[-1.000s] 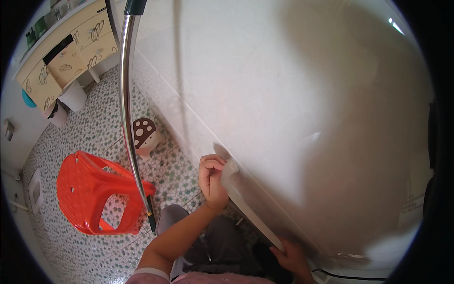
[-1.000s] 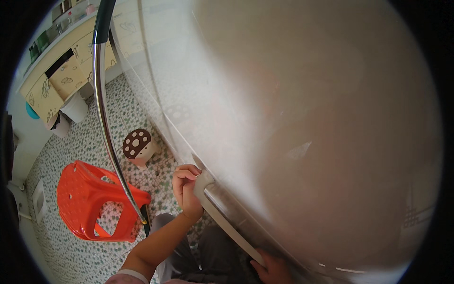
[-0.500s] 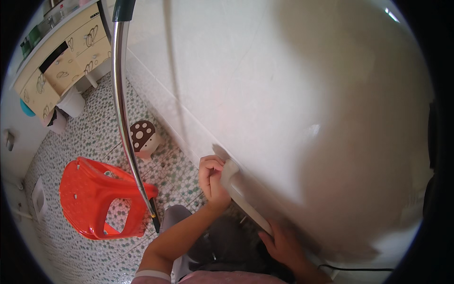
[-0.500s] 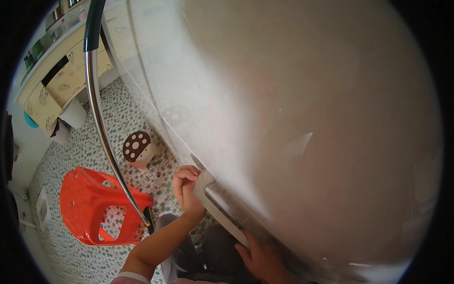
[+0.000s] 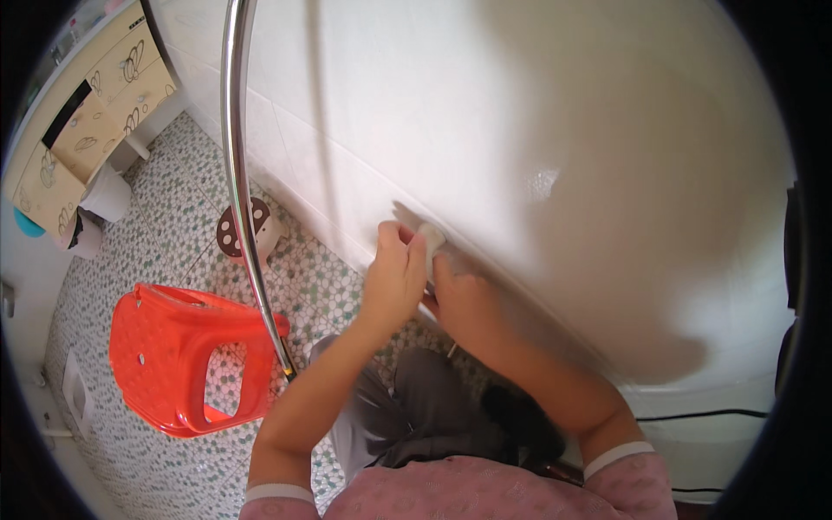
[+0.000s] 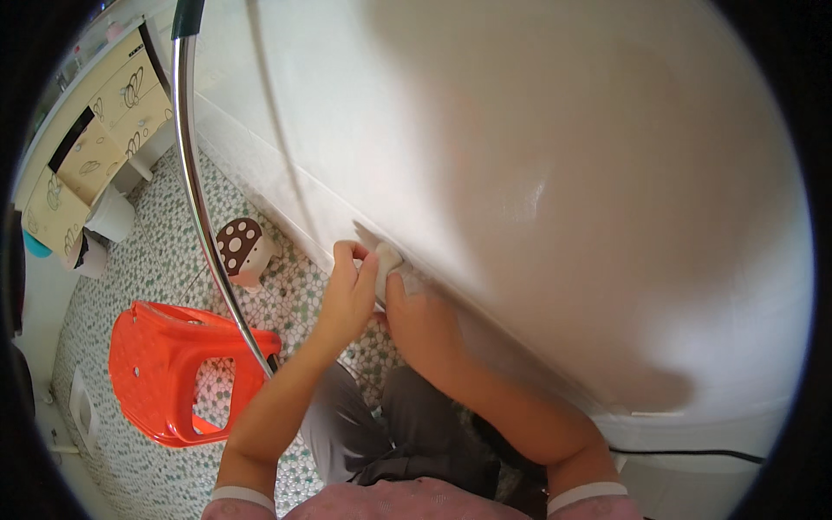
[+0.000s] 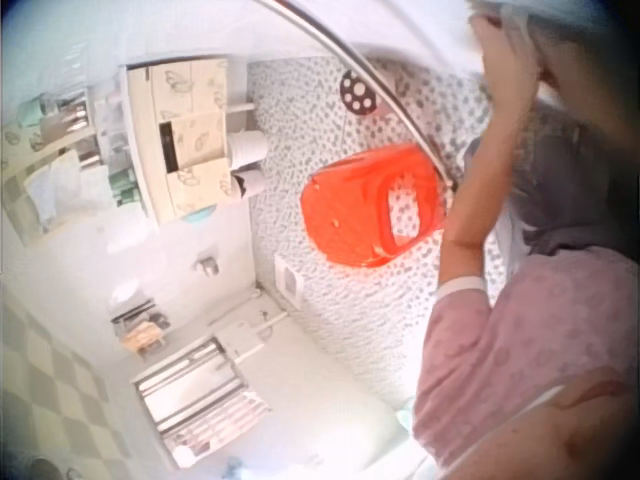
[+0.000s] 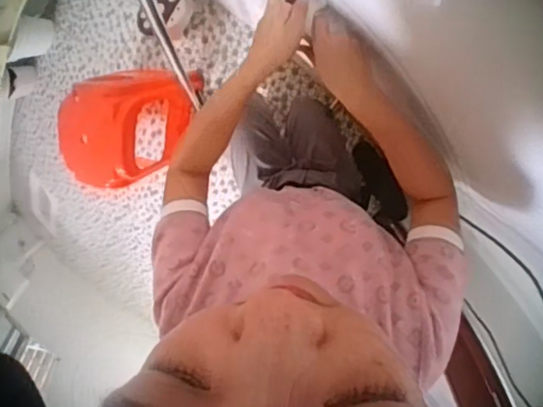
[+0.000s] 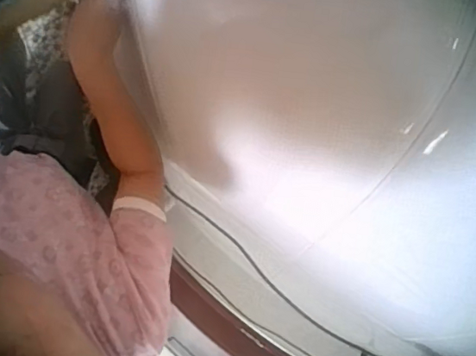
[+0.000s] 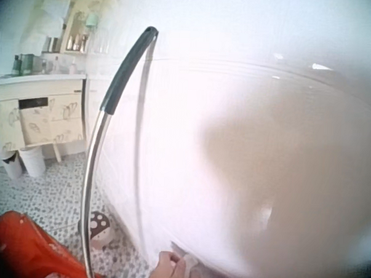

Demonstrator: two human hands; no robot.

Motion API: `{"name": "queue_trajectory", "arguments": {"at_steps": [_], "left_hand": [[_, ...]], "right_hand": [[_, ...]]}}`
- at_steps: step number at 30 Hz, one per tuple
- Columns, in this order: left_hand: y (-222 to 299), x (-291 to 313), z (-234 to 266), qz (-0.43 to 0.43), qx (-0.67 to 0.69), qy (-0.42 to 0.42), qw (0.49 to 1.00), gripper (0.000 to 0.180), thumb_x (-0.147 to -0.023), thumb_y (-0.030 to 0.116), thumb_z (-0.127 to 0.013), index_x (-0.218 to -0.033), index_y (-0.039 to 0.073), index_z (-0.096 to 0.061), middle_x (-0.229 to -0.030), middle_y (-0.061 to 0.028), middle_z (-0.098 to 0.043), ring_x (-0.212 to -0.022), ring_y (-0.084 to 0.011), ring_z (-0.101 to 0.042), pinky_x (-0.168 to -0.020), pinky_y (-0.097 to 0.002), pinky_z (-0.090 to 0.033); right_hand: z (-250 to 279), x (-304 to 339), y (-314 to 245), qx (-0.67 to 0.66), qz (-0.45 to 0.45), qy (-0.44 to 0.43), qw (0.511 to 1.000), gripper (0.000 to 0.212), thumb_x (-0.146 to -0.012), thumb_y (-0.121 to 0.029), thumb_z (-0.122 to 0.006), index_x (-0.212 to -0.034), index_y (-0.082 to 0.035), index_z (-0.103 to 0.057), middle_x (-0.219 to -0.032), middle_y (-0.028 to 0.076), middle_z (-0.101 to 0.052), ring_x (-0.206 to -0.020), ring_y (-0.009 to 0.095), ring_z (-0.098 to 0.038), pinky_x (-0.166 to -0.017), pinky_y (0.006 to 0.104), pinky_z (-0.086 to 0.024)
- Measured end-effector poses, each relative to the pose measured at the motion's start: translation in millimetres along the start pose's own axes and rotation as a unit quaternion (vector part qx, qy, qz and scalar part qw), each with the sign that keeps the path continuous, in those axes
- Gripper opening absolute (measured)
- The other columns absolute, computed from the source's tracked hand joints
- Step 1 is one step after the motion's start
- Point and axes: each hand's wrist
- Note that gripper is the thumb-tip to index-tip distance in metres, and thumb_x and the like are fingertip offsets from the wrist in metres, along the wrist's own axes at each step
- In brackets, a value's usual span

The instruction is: The person installs a wall-mounted rack by pressing adhesive pads onto the wall and attaching the rack. They then place a pair of slippers on the rack and use a squeegee to clean the wall and floor.

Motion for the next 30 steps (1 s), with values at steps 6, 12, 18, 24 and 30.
{"name": "queue_trajectory", "arguments": {"at_steps": [6,12,18,24,30], "left_hand": [[7.7,-17.4,14.2,0.042,-0.061,-0.115,0.991,0.048,-0.082,0.04,-0.045,-0.091,-0.006,-0.052,-0.072,-0.0229,-0.057,-0.069,-0.0329,-0.058,-0.064,-0.0355,-0.044],[1.9,-17.8,11.0,0.09,0.052,-0.132,0.986,0.045,-0.082,0.037,-0.047,-0.089,-0.007,-0.054,-0.065,-0.0135,-0.056,-0.053,-0.017,-0.054,-0.05,-0.0272,-0.043],[7.2,-13.0,7.7,0.096,0.078,-0.107,0.987,0.041,-0.083,0.033,-0.049,-0.092,-0.007,-0.054,-0.068,-0.0105,-0.055,-0.053,-0.0127,-0.052,-0.046,-0.0237,-0.042],[0.3,-13.6,5.7,0.12,0.129,-0.096,0.98,0.035,-0.082,0.031,-0.05,-0.087,-0.003,-0.054,-0.071,-0.0072,-0.056,-0.056,-0.0089,-0.051,-0.043,-0.0207,-0.041],[20.8,-12.5,17.1,0.063,-0.143,-0.096,0.983,0.035,-0.083,0.03,-0.048,-0.092,-0.004,-0.05,-0.076,-0.0159,-0.056,-0.073,-0.025,-0.055,-0.07,-0.0383,-0.044]], "right_hand": [[0.6,-2.8,1.3,-0.003,-0.02,-0.04,0.999,0.025,-0.072,-0.008,-0.056,-0.089,0.0,-0.04,-0.056,0.017,-0.054,-0.054,0.035,-0.056,-0.048,0.0425,-0.045],[6.8,-6.3,1.7,-0.022,-0.044,-0.094,0.994,0.027,-0.071,-0.005,-0.056,-0.091,0.001,-0.038,-0.06,0.019,-0.055,-0.058,0.037,-0.055,-0.053,0.0452,-0.045],[10.0,-7.5,1.5,0.005,-0.008,-0.076,0.997,0.02,-0.071,-0.003,-0.051,-0.087,0.001,-0.04,-0.057,0.016,-0.057,-0.055,0.032,-0.059,-0.049,0.0397,-0.047],[6.1,-7.3,4.4,-0.009,-0.023,-0.098,0.995,0.02,-0.071,-0.003,-0.051,-0.087,0.001,-0.04,-0.057,0.017,-0.056,-0.055,0.034,-0.058,-0.049,0.0412,-0.047],[5.6,-4.0,3.5,0.007,-0.017,-0.065,0.998,0.016,-0.072,-0.002,-0.047,-0.087,0.001,-0.04,-0.057,0.018,-0.055,-0.055,0.035,-0.057,-0.05,0.0431,-0.046]]}}
Point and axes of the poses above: each hand's wrist, its own x-axis away from the middle knuckle, its own z-axis out of the back of the hand, y = z × x
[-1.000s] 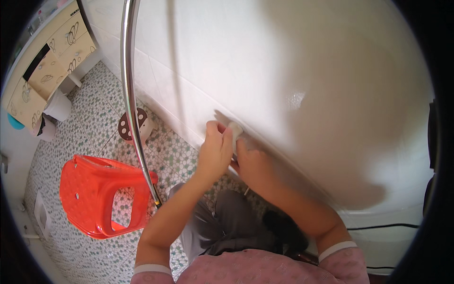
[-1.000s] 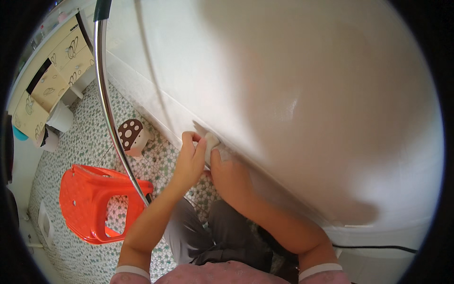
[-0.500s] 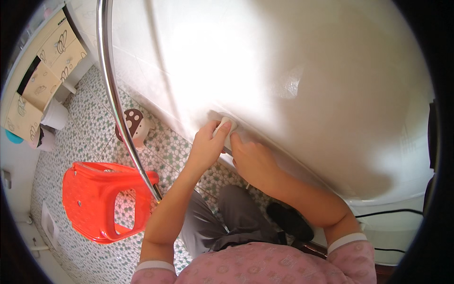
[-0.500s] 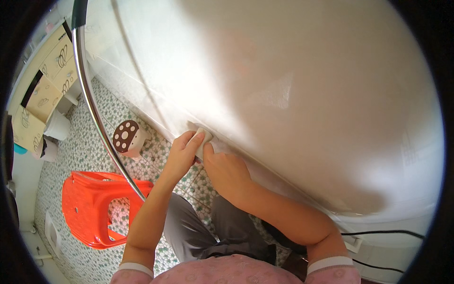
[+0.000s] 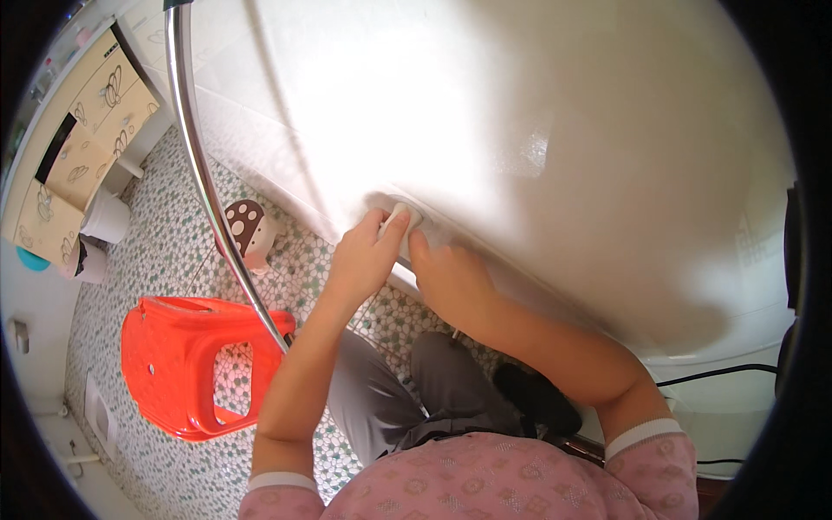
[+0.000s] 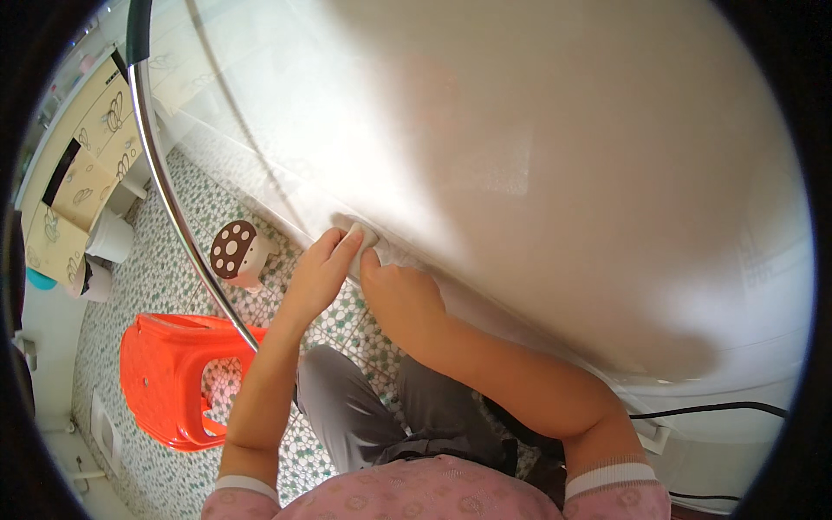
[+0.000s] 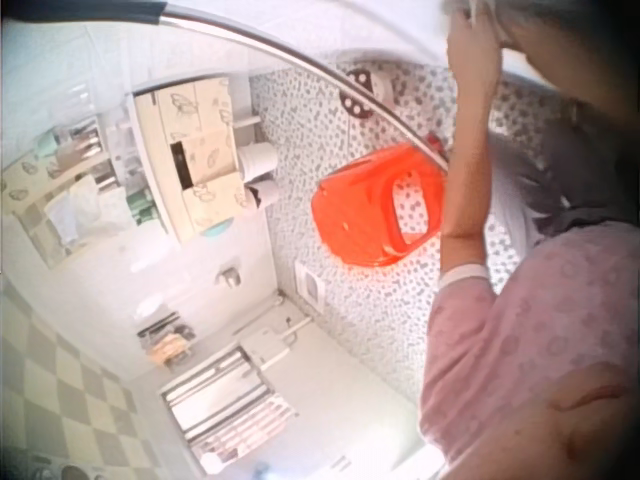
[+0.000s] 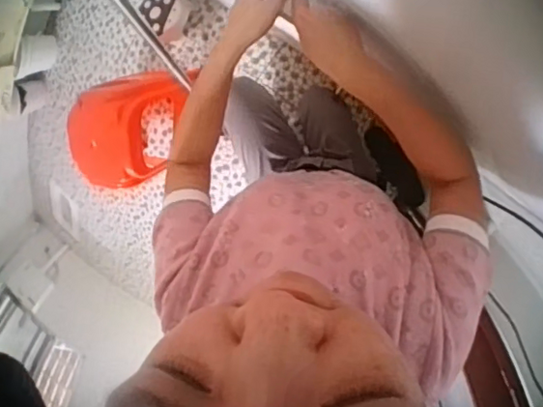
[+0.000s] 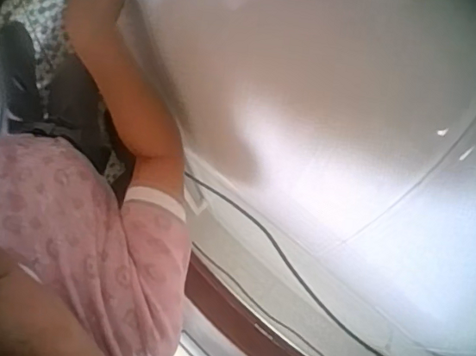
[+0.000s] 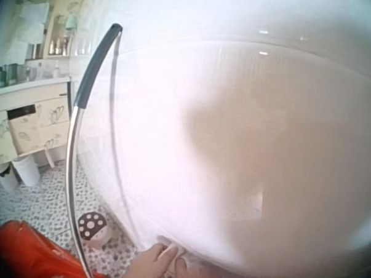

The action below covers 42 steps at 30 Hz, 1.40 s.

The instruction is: The person installs a wall-mounted rack by pressing adhesive pads onto the wall and attaching the rack. They then place a pair of slippers on the rack and use a squeegee to clean the wall and floor.

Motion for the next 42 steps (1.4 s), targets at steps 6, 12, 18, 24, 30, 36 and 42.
{"name": "queue_trajectory", "arguments": {"at_steps": [6,12,18,24,30,36,42], "left_hand": [[69.3,31.4,77.3,-0.265,-0.07,0.426,0.862,0.022,-0.084,0.021,-0.046,-0.088,-0.001,-0.047,-0.072,-0.01,-0.049,-0.065,-0.0209,-0.047,-0.061,-0.0323,-0.038],[71.8,25.0,51.4,-0.103,-0.386,0.191,0.897,0.029,-0.084,0.022,-0.039,-0.071,0.001,-0.054,-0.069,-0.0182,-0.056,-0.062,-0.0331,-0.057,-0.063,-0.0413,-0.045],[78.1,38.9,51.5,-0.503,0.059,0.391,0.769,0.02,-0.081,0.012,-0.04,-0.082,-0.002,-0.053,-0.073,-0.0073,-0.051,-0.069,-0.0171,-0.049,-0.066,-0.03,-0.041],[70.9,16.3,19.0,-0.566,0.226,-0.101,0.786,0.012,-0.074,0.009,-0.046,-0.065,0.001,-0.05,-0.065,-0.0051,-0.048,-0.064,-0.0186,-0.044,-0.06,-0.0334,-0.035],[41.0,-22.7,5.6,-0.11,0.253,-0.379,0.883,0.034,-0.078,0.012,-0.048,-0.046,0.006,-0.038,-0.045,0.0014,-0.035,-0.041,-0.0076,-0.029,-0.038,-0.0245,-0.021],[40.9,-15.8,29.1,-0.339,0.322,-0.166,0.868,0.033,-0.082,0.016,-0.046,-0.052,0.004,-0.04,-0.048,0.0012,-0.034,-0.045,-0.0067,-0.029,-0.041,-0.0242,-0.022],[20.0,-8.0,49.9,-0.142,0.091,0.067,0.983,0.034,-0.086,0.033,-0.044,-0.075,0.001,-0.051,-0.063,-0.0021,-0.047,-0.054,-0.0085,-0.041,-0.05,-0.0211,-0.032]], "right_hand": [[0.1,-0.9,-1.4,-0.007,-0.012,-0.024,1.0,0.016,-0.073,-0.001,-0.046,-0.088,0.001,-0.039,-0.059,0.019,-0.057,-0.057,0.034,-0.059,-0.051,0.0411,-0.047],[5.7,-1.8,-2.7,-0.016,-0.017,-0.038,0.999,0.019,-0.072,0.0,-0.048,-0.088,0.002,-0.039,-0.06,0.019,-0.057,-0.06,0.033,-0.059,-0.053,0.0406,-0.048],[-0.3,-2.1,0.5,0.019,-0.017,-0.046,0.999,0.024,-0.072,-0.003,-0.051,-0.093,0.003,-0.041,-0.061,0.015,-0.059,-0.059,0.028,-0.061,-0.051,0.0357,-0.049],[-9.4,-1.0,6.7,-0.119,0.053,0.104,0.986,0.025,-0.073,-0.008,-0.053,-0.096,0.0,-0.048,-0.061,0.01,-0.06,-0.056,0.024,-0.062,-0.048,0.0319,-0.05],[-8.2,1.0,-0.1,0.053,0.04,0.012,0.998,0.007,-0.071,-0.004,-0.05,-0.077,-0.002,-0.054,-0.06,0.011,-0.059,-0.056,0.024,-0.061,-0.048,0.0321,-0.049],[-0.8,-0.7,-4.7,0.035,-0.011,-0.026,0.999,0.023,-0.071,-0.003,-0.05,-0.093,0.003,-0.045,-0.056,0.014,-0.057,-0.055,0.027,-0.06,-0.048,0.0354,-0.048],[3.3,-2.4,-6.6,0.028,-0.012,-0.035,0.999,0.027,-0.069,-0.003,-0.053,-0.094,0.001,-0.043,-0.061,0.014,-0.06,-0.057,0.026,-0.062,-0.048,0.0337,-0.049]]}}
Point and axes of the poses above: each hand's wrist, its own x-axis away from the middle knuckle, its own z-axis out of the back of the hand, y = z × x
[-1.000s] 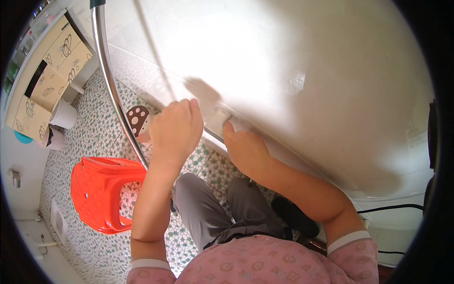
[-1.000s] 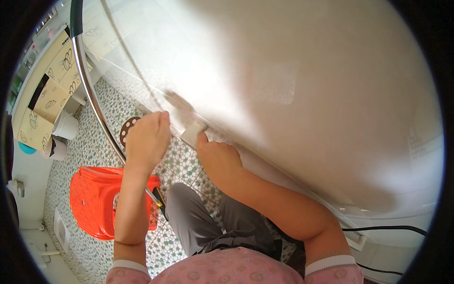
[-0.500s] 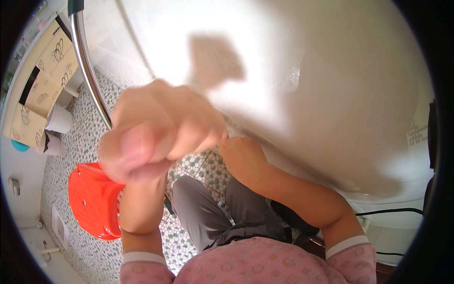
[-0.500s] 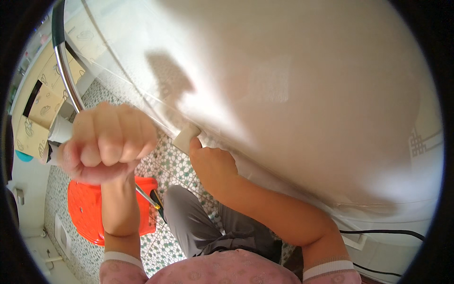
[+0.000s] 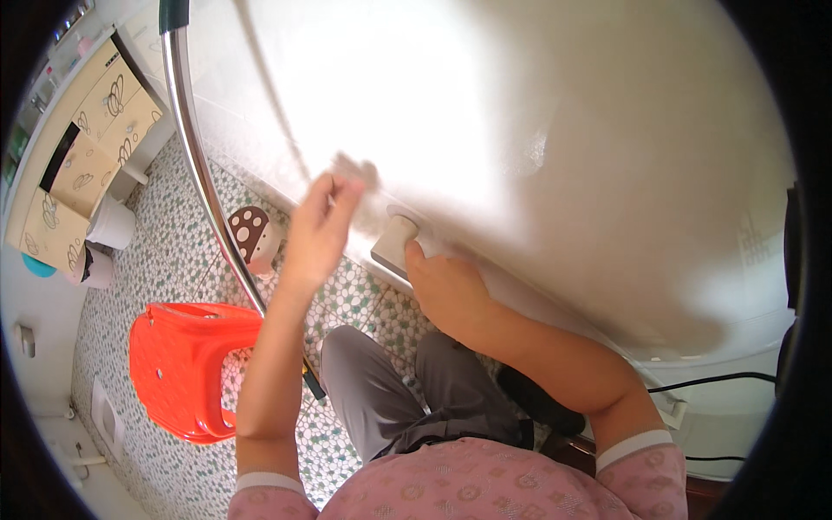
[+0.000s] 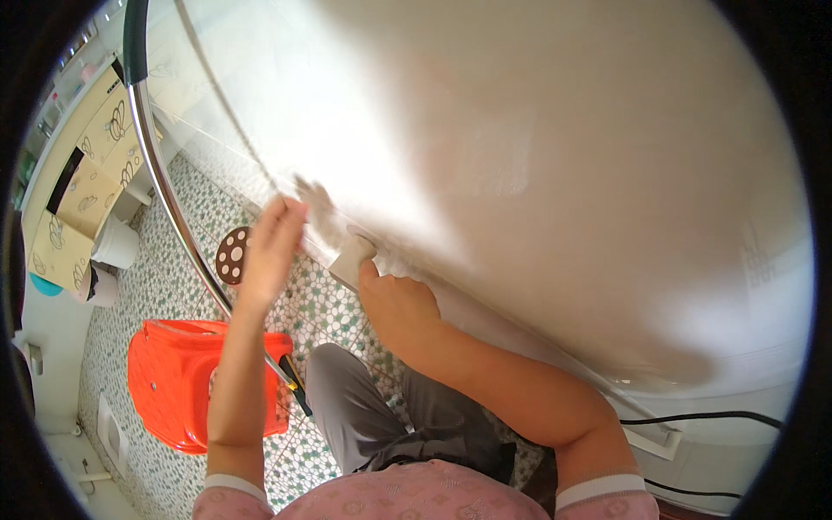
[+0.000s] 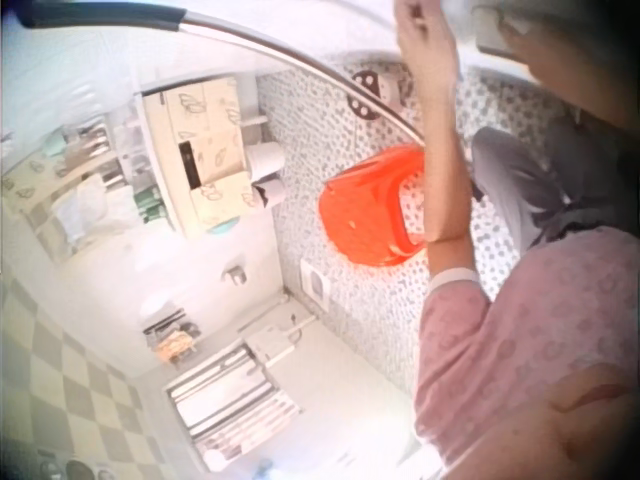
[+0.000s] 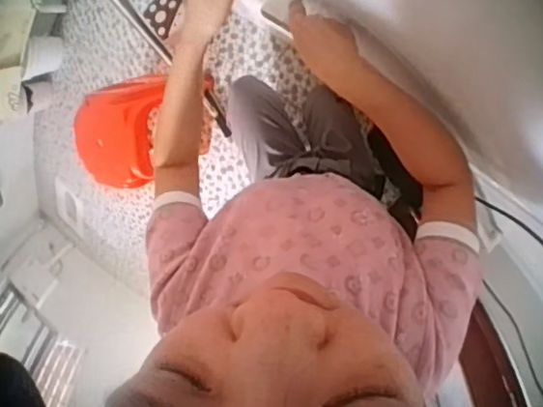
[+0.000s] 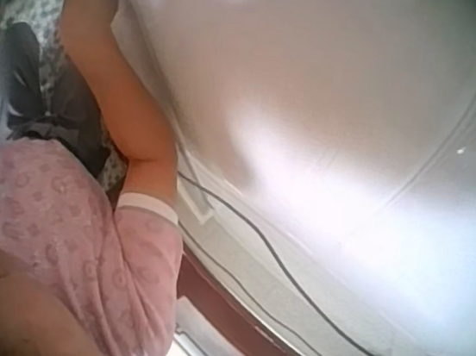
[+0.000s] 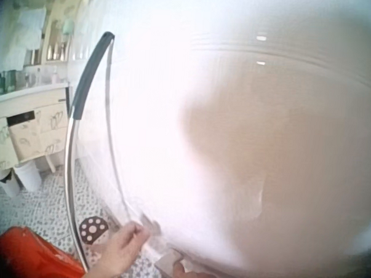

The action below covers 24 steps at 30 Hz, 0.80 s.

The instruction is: The person installs a wall-mounted rack by pressing adhesive pads onto the wall and attaching the rack. They then place a pair of slippers on the rack and use a squeegee to clean the wall and floor.

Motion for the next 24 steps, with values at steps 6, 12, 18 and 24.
{"name": "queue_trajectory", "arguments": {"at_steps": [6,12,18,24], "left_hand": [[-38.9,34.0,-33.6,0.252,0.3,-0.118,0.913,0.039,-0.086,0.028,-0.045,-0.112,-0.001,-0.043,-0.099,-0.0105,-0.054,-0.081,-0.019,-0.058,-0.07,-0.0289,-0.048],[-50.1,37.7,-42.0,0.204,0.359,-0.084,0.907,0.039,-0.085,0.026,-0.048,-0.112,-0.002,-0.047,-0.095,-0.0061,-0.057,-0.085,-0.0122,-0.055,-0.069,-0.0243,-0.045],[-52.2,46.8,-44.5,0.199,0.406,-0.084,0.888,0.038,-0.086,0.022,-0.046,-0.115,-0.002,-0.045,-0.099,-0.0069,-0.057,-0.085,-0.0127,-0.055,-0.07,-0.025,-0.045],[-55.2,44.1,-51.2,0.191,0.419,-0.06,0.886,0.035,-0.087,0.021,-0.045,-0.115,0.0,-0.045,-0.099,-0.0059,-0.056,-0.084,-0.0116,-0.055,-0.067,-0.0249,-0.045]], "right_hand": [[-10.1,4.8,-2.4,-0.002,-0.012,0.056,0.998,0.02,-0.072,-0.006,-0.052,-0.089,-0.001,-0.042,-0.058,0.012,-0.059,-0.054,0.025,-0.061,-0.047,0.0343,-0.049],[-24.4,8.6,-10.2,0.045,-0.032,0.126,0.991,0.014,-0.074,-0.01,-0.051,-0.084,-0.006,-0.041,-0.056,0.009,-0.058,-0.051,0.02,-0.06,-0.042,0.0293,-0.049],[-33.3,14.2,-14.7,0.068,-0.036,0.117,0.99,0.013,-0.074,-0.012,-0.051,-0.081,-0.007,-0.04,-0.057,0.009,-0.057,-0.048,0.017,-0.06,-0.04,0.027,-0.048],[-31.1,8.9,-10.0,0.046,-0.038,0.131,0.99,0.013,-0.074,-0.011,-0.051,-0.079,-0.007,-0.04,-0.055,0.009,-0.057,-0.051,0.018,-0.061,-0.04,0.0278,-0.048]]}}
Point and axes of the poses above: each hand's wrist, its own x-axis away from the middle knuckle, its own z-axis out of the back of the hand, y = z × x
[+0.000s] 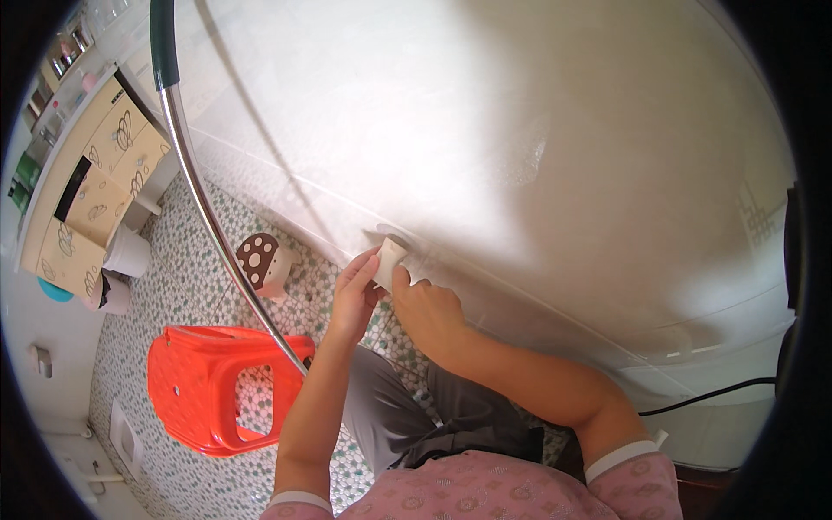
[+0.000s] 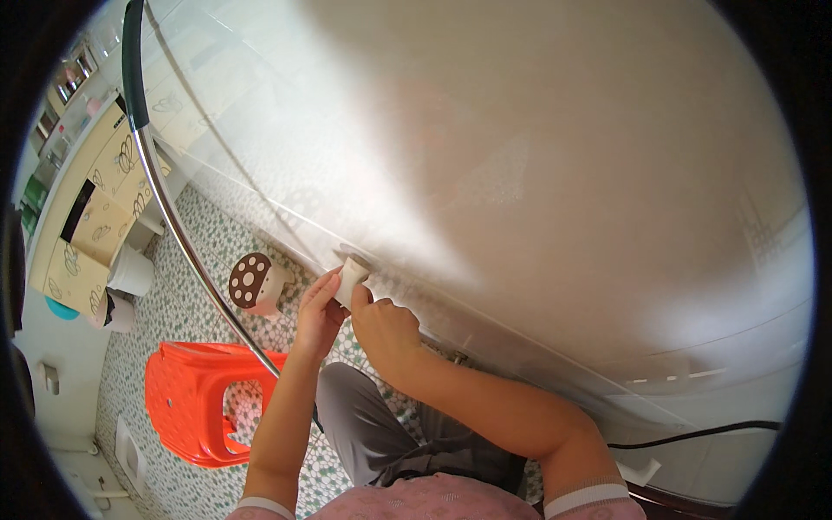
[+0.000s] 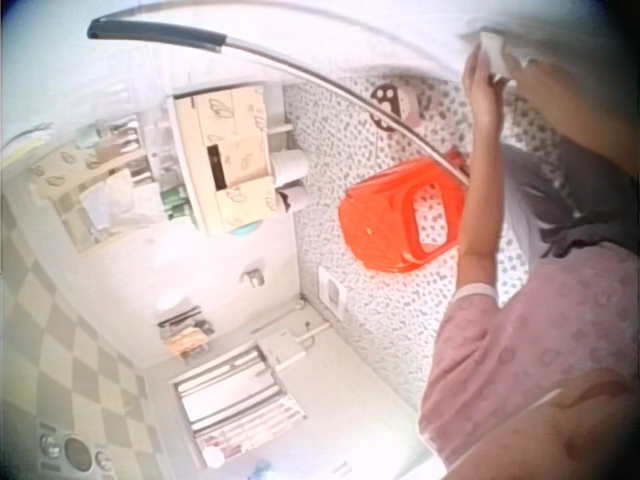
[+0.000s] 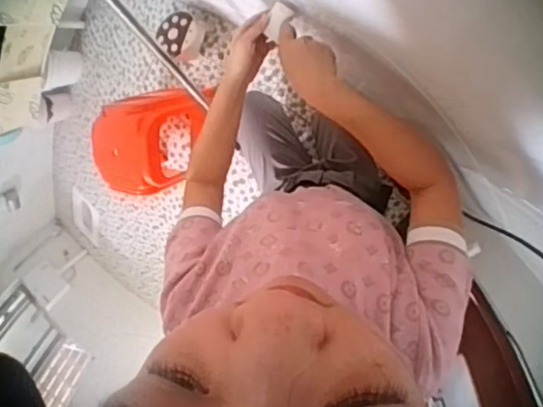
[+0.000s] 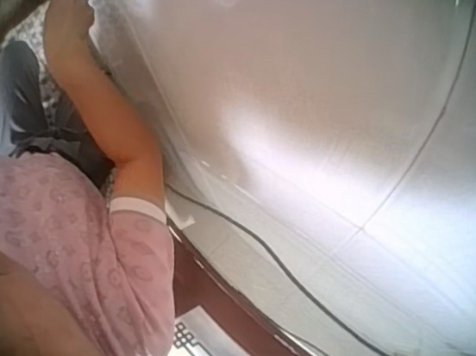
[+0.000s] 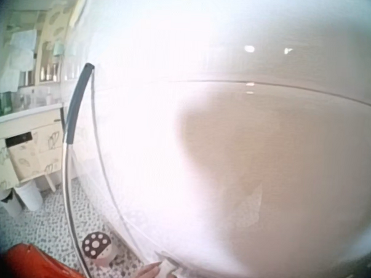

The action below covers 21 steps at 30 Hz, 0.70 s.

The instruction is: The person installs a wall-mounted rack by pressing adhesive pads onto the wall and attaching the rack. They then place a pair of slippers on the rack and use a squeegee to clean the wall and floor.

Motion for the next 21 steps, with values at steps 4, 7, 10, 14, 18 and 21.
{"name": "queue_trajectory", "arguments": {"at_steps": [4,7,10,14,18,21], "left_hand": [[-2.2,-6.9,-10.2,-0.075,-0.106,0.072,0.989,0.025,-0.088,0.019,-0.041,-0.103,0.0,-0.046,-0.088,-0.0057,-0.055,-0.075,-0.0106,-0.051,-0.065,-0.0236,-0.042],[-2.7,-12.7,-17.4,-0.165,-0.251,0.117,0.947,0.019,-0.089,0.018,-0.039,-0.094,-0.001,-0.043,-0.082,-0.0071,-0.051,-0.072,-0.0102,-0.047,-0.064,-0.0229,-0.04],[-3.8,-14.2,-19.6,-0.155,-0.255,0.123,0.946,0.018,-0.089,0.017,-0.038,-0.089,-0.001,-0.041,-0.082,-0.0088,-0.049,-0.071,-0.0099,-0.045,-0.063,-0.0224,-0.039],[-11.4,-13.3,-22.6,-0.149,-0.228,0.138,0.952,0.017,-0.089,0.016,-0.038,-0.088,-0.001,-0.04,-0.082,-0.0093,-0.049,-0.073,-0.0101,-0.046,-0.062,-0.0224,-0.039],[-4.5,-14.7,-26.9,-0.14,-0.239,0.133,0.952,0.017,-0.089,0.015,-0.037,-0.087,-0.001,-0.04,-0.086,-0.0097,-0.048,-0.073,-0.0108,-0.046,-0.063,-0.0229,-0.039],[20.4,-14.9,-29.1,-0.443,-0.593,0.161,0.653,0.015,-0.088,0.014,-0.037,-0.088,-0.001,-0.039,-0.091,-0.0117,-0.046,-0.07,-0.0124,-0.045,-0.062,-0.0236,-0.038]], "right_hand": [[9.7,-6.4,6.5,-0.076,0.015,-0.028,0.997,0.015,-0.073,-0.01,-0.052,-0.081,-0.005,-0.04,-0.056,0.013,-0.058,-0.054,0.023,-0.062,-0.043,0.0317,-0.049],[19.8,-8.6,9.9,-0.123,0.027,-0.055,0.991,0.014,-0.075,-0.011,-0.051,-0.082,-0.004,-0.041,-0.057,0.014,-0.058,-0.054,0.026,-0.061,-0.045,0.0339,-0.049],[27.8,-10.5,13.9,-0.144,0.034,-0.078,0.986,0.016,-0.078,-0.014,-0.05,-0.082,-0.002,-0.041,-0.056,0.014,-0.058,-0.054,0.027,-0.061,-0.046,0.0346,-0.049],[30.9,-14.2,19.4,-0.13,0.054,-0.087,0.986,0.022,-0.082,-0.021,-0.049,-0.081,-0.001,-0.041,-0.055,0.015,-0.058,-0.053,0.027,-0.06,-0.045,0.0348,-0.048],[28.3,-15.8,21.0,-0.111,0.064,-0.082,0.988,0.023,-0.083,-0.023,-0.048,-0.082,-0.001,-0.042,-0.052,0.014,-0.057,-0.05,0.026,-0.06,-0.043,0.0344,-0.047],[27.6,-15.1,20.9,-0.099,0.065,-0.07,0.99,0.025,-0.083,-0.025,-0.048,-0.082,-0.001,-0.042,-0.051,0.012,-0.056,-0.05,0.026,-0.06,-0.044,0.0345,-0.047]]}}
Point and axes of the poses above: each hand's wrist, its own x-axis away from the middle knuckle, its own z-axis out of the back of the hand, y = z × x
